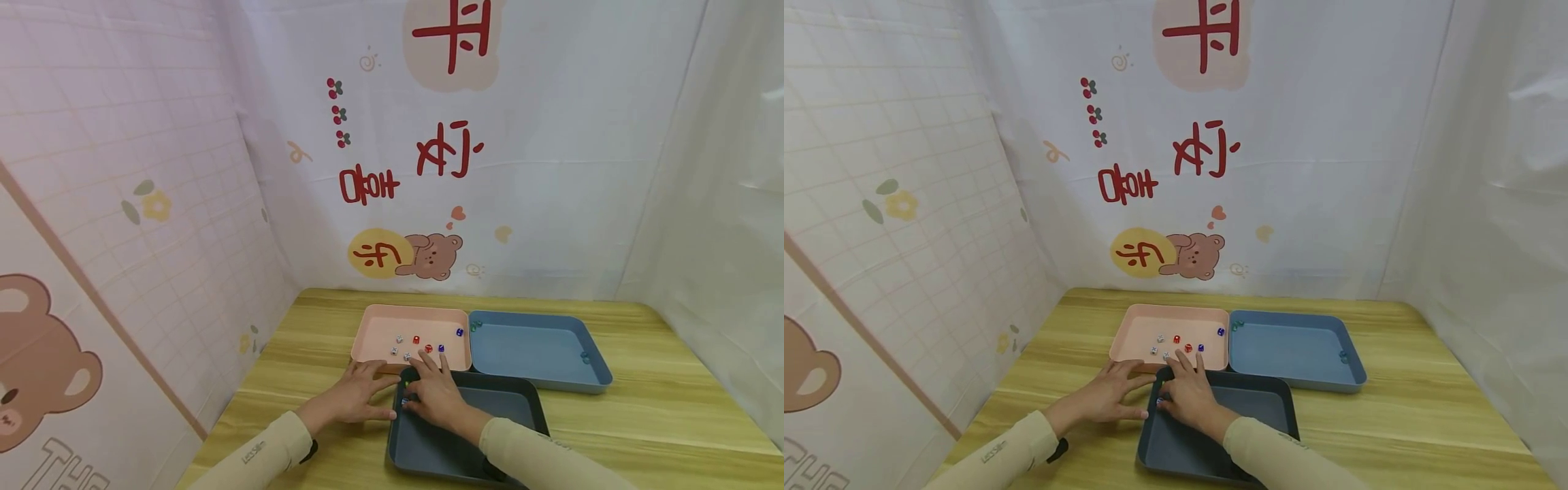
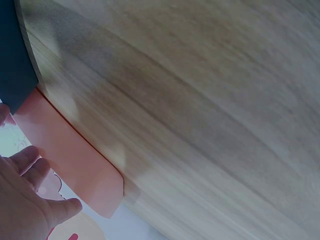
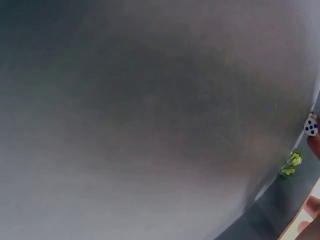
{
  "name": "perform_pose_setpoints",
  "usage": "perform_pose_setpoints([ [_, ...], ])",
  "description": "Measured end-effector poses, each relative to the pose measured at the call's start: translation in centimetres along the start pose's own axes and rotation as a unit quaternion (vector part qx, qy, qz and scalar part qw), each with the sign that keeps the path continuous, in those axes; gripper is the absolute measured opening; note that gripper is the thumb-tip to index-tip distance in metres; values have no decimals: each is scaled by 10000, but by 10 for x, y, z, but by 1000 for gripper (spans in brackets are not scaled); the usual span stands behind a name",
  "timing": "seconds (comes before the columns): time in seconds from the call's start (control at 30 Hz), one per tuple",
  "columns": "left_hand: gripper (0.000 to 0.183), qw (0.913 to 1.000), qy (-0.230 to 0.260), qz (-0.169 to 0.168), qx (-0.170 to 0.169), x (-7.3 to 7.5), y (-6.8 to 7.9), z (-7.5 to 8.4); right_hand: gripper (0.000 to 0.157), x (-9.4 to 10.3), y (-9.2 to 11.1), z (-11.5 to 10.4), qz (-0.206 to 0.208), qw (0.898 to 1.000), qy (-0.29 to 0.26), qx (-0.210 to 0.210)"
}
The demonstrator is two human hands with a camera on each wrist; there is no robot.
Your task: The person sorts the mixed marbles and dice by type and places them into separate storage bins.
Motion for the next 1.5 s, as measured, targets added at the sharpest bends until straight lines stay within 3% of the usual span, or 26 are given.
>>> perform_pose_setpoints([
  [0.4, 72, 10000, -87, -28, 25, 0, 0, 0, 18, 1, 0, 0, 31, 10000, 30, 66],
  [0.77, 74, 10000, -78, 21, -16, 1, 2, -1, 15, 17, -9, 7, 198, 9996, -176, 60],
  [1.17, 73, 9999, -92, -34, 113, 1, 1, -2, 12, 38, -19, 27, 411, 9982, -223, -374],
  [1.5, 74, 9999, -43, -81, 93, 2, 1, 0, 8, 43, -19, 63, 535, 9965, 120, -635],
])
Point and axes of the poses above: each hand's wrist, its own y-axis away from the middle knuckle, its own x-axis out of the back of the hand, z = x × y, the point moved 3 cm from there along -y, towards the middle knuckle, and after that the axes turned 12 degrees about z, right-handed, at the moved point
